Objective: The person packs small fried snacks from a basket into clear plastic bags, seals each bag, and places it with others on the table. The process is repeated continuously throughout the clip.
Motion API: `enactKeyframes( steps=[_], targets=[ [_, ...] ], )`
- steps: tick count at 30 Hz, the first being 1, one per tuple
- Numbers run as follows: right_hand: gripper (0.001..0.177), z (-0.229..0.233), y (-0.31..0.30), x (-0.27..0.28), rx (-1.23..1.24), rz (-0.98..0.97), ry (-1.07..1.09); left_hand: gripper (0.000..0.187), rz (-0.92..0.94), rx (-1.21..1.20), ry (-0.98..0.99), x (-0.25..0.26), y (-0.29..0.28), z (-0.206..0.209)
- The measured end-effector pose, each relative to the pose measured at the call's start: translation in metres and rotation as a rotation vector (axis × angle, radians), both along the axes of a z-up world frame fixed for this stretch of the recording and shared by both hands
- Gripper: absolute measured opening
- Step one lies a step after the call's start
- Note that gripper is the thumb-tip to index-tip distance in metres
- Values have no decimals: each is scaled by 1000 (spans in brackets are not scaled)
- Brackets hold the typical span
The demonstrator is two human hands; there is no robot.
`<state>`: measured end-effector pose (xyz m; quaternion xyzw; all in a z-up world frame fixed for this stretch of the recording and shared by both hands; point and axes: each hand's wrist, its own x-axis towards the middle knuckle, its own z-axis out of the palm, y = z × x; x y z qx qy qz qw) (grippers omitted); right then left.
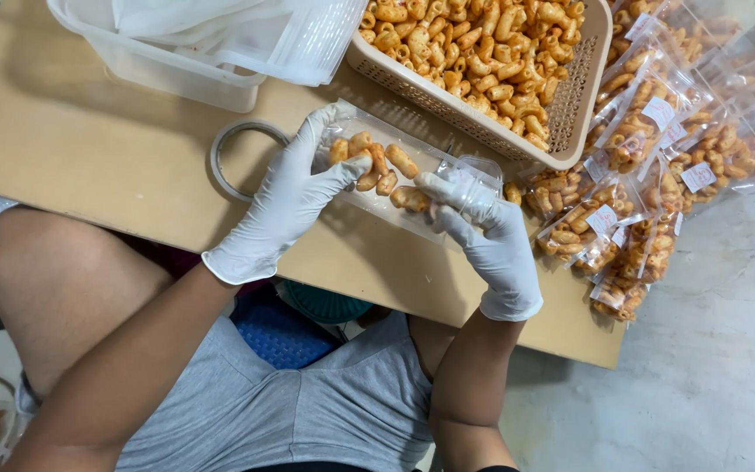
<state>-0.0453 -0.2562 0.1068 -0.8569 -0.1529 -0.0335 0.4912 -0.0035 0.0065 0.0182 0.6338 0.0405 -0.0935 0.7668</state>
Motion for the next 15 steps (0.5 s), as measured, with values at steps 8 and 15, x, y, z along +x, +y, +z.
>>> enactKeyframes(
  steps=[8,15],
  targets=[
    [41,3,-12,1,-84,50,82,65,-39,31,-38,3,1,12],
    [24,18,-9,2,-143,34,153,144,39,456,-573,-3,-7,-9]
  ],
)
